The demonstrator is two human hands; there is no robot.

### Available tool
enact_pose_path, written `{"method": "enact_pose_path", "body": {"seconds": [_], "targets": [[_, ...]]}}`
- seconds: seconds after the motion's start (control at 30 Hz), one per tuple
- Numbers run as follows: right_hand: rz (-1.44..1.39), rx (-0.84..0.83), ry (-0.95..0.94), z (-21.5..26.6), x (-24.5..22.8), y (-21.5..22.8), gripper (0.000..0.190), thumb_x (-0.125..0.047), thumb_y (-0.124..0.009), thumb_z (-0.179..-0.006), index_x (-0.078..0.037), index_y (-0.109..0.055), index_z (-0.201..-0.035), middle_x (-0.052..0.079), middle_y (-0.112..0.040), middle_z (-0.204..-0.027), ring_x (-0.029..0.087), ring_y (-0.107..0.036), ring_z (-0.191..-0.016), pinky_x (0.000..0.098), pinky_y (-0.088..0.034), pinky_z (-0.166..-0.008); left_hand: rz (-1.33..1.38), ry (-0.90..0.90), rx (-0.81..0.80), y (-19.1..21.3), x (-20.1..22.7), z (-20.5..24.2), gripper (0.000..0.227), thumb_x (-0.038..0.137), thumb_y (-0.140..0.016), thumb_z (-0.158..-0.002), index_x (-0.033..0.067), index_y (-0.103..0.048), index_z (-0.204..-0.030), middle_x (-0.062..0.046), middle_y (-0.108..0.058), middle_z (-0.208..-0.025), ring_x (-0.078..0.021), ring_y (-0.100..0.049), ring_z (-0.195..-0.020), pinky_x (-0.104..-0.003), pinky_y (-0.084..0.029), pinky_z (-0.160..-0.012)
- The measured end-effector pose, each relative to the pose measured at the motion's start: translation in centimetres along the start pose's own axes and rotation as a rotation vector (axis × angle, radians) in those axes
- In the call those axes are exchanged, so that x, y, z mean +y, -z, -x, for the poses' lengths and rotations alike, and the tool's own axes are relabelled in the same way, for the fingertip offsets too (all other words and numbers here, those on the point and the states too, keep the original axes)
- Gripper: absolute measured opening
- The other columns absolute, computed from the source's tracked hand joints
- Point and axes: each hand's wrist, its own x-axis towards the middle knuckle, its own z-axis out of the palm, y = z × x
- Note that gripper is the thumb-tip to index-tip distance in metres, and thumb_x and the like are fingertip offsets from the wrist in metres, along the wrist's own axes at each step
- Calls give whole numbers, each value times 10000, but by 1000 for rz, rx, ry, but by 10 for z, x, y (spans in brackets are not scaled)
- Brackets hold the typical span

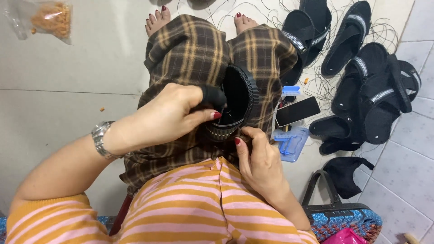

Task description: Hand-sewing the sole of a black sandal using a needle and thread while seated on the floor.

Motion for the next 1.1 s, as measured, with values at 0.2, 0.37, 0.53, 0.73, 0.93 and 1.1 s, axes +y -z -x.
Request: {"method": "enact_pose_path", "body": {"seconds": [0.2, 0.37, 0.53, 0.73, 0.93, 1.1], "targets": [[54, 42, 19, 4, -2, -6, 248, -4, -647, -918, 85, -559, -1131, 172, -699, -936, 248, -663, -593, 332, -521, -533, -143, -73, -78, -5, -5, -5, 81, 44, -728, -805, -11, -670, -813, -90, -728, -760, -272, -644, -562, -373, -521, -551], [274, -149, -117, 23, -9, 45, 451, -90, -663, -872, -70, -540, -1306, 134, -709, -1061, 280, -681, -598, 400, -531, -501, -101, -61, -131, -9, 0, -3, 78, 25, -670, -838, 6, -697, -909, -69, -698, -859, -219, -630, -601, -337, -529, -566], [220, -294, -137, 39, 16, 90, 410, -39, -634, -838, -98, -630, -1243, 47, -674, -871, 210, -589, -519, 332, -477, -507, 12, -179, 12, -13, -4, 7, 235, -57, -666, -828, 27, -704, -1043, -57, -657, -885, -192, -598, -652, -295, -491, -588], [-493, -88, -196, 34, 27, 36, 378, -16, -739, -763, -12, -645, -1129, 78, -668, -1023, 142, -606, -780, 237, -493, -700, -42, -123, 256, -1, 1, 17, 235, -105, -640, -917, -19, -711, -1124, -74, -654, -934, -125, -486, -595, -251, -389, -524], [29, 305, 101, 4, 21, 14, 223, 120, -714, -752, 44, -648, -951, 137, -694, -834, 189, -577, -584, 291, -458, -500, -96, -174, 207, -13, 0, 16, 208, -62, -682, -900, 12, -713, -1092, -60, -651, -904, -148, -525, -608, -264, -432, -550], [421, 89, 62, 13, 29, 39, 588, 65, -673, -655, -89, -733, -1219, 65, -597, -890, 271, -539, -641, 386, -438, -587, -76, -164, 163, -9, -8, 17, 150, 9, -733, -895, -11, -723, -1043, -57, -655, -862, -127, -514, -580, -242, -413, -508]]}}
